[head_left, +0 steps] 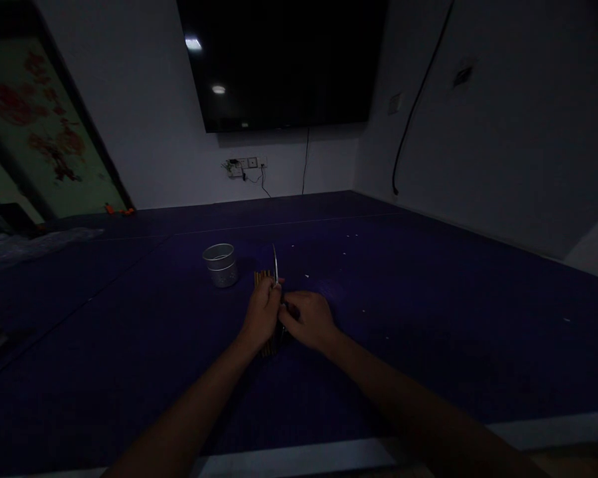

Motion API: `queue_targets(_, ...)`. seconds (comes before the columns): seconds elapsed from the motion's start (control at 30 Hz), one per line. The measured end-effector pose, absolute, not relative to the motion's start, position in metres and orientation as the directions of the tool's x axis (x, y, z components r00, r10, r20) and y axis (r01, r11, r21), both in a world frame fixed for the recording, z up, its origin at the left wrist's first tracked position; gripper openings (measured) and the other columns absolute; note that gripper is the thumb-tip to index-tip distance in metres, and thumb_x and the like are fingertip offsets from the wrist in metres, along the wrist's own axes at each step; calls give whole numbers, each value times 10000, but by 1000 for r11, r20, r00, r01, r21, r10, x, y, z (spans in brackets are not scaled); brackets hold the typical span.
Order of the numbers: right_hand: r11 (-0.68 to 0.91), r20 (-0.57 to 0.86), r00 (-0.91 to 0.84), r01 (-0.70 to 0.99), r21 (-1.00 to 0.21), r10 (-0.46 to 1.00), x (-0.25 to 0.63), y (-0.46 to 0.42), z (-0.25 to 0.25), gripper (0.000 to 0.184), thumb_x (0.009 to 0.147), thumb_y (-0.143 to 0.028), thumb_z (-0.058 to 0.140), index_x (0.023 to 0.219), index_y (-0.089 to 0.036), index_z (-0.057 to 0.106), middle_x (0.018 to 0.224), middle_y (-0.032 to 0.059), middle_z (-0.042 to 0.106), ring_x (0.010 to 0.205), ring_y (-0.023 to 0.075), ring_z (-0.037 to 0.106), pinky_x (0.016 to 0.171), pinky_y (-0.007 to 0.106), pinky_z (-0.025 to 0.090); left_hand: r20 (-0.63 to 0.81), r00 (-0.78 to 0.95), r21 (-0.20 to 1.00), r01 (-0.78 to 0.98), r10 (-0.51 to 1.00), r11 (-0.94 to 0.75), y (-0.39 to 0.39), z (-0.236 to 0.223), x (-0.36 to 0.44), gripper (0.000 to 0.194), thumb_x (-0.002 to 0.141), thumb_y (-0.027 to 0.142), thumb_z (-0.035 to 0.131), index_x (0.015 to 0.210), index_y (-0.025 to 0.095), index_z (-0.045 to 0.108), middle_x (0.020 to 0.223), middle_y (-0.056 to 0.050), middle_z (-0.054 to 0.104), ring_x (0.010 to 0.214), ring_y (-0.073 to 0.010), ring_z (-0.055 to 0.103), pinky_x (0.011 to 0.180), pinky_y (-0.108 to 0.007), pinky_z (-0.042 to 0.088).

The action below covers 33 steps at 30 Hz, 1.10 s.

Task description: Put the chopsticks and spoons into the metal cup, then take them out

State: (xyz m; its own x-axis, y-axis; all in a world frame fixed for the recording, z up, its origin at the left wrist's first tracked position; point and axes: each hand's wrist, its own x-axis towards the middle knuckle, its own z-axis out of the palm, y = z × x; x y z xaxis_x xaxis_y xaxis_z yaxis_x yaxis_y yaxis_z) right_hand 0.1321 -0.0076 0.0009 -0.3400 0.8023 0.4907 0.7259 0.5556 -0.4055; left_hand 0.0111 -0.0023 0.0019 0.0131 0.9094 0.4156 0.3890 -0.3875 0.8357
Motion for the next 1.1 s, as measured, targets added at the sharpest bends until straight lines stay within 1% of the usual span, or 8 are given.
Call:
queue_targets(0.23, 521, 467, -310, 733, -438, 828, 131, -6, 1, 206, 783, -278, 487, 626, -183, 582, 669, 11, 641, 581, 116, 527, 540, 232, 287, 418, 51, 847, 340, 907, -410, -3, 3, 12, 269, 846, 309, 406, 993, 160, 576, 937, -56, 623, 838, -166, 588, 735, -285, 462)
queue_targets(0.47, 534, 483, -285, 665, -523, 828, 129, -4, -2, 218, 805, -256, 458, 651, -169, 586, 611, -1, 613, 518, 99, 477, 512, 227, 259, 442, 33, 844, 322, 896, -428, -1, 1, 11, 266, 848, 331, 419, 972, 156, 576, 978, -74, 634, 901, -181, 588, 778, -298, 457)
queue_targets(0.63, 551, 453, -326, 604, -576, 830, 131, -1, 0, 243, 839, -255, 436, 692, -161, 604, 605, -6, 605, 514, 94, 481, 498, 212, 264, 451, 19, 852, 288, 892, -437, 1, 1, 11, 234, 839, 360, 460, 911, 166, 570, 1016, -72, 636, 906, -176, 592, 789, -289, 457)
queue_targets(0.7, 562, 450, -343, 590, -580, 825, 133, 0, 1, 263, 856, -262, 416, 708, -160, 608, 618, -3, 608, 529, 97, 493, 507, 208, 279, 454, 17, 855, 271, 891, -441, 2, 0, 11, 233, 835, 378, 469, 875, 170, 564, 991, -64, 641, 897, -171, 593, 783, -279, 457)
queue_targets(0.8, 555, 440, -342, 589, -588, 830, 136, 5, 1, 298, 875, -284, 392, 701, -160, 600, 628, 4, 607, 551, 102, 510, 521, 206, 299, 455, 40, 850, 280, 890, -447, 6, -3, 8, 254, 845, 391, 446, 865, 171, 570, 888, -47, 649, 829, -159, 601, 740, -263, 464)
queue_targets(0.9, 513, 420, -303, 615, -599, 855, 143, 12, 0, 301, 876, -290, 388, 724, -161, 614, 653, 16, 616, 585, 114, 534, 542, 210, 321, 473, 13, 796, 422, 881, -433, 10, -7, 3, 251, 848, 369, 444, 907, 174, 591, 883, -47, 651, 841, -163, 601, 768, -282, 459)
queue_targets(1.0, 457, 387, -257, 636, -622, 885, 153, 22, -5, 310, 875, -288, 383, 735, -158, 627, 658, 26, 624, 600, 127, 546, 556, 218, 338, 523, 17, 635, 659, 852, -403, 12, -10, -2, 227, 816, 314, 507, 954, 169, 615, 985, -78, 647, 956, -202, 578, 868, -346, 421)
queue_targets(1.1, 404, 359, -205, 622, -671, 911, 161, 31, -12, 318, 879, -274, 366, 744, -155, 627, 676, 27, 632, 617, 128, 560, 564, 216, 352, 496, 80, 470, 812, 865, -345, 12, -13, -6, 262, 782, 279, 557, 1007, 161, 622, 1039, -101, 642, 1009, -236, 556, 903, -377, 397)
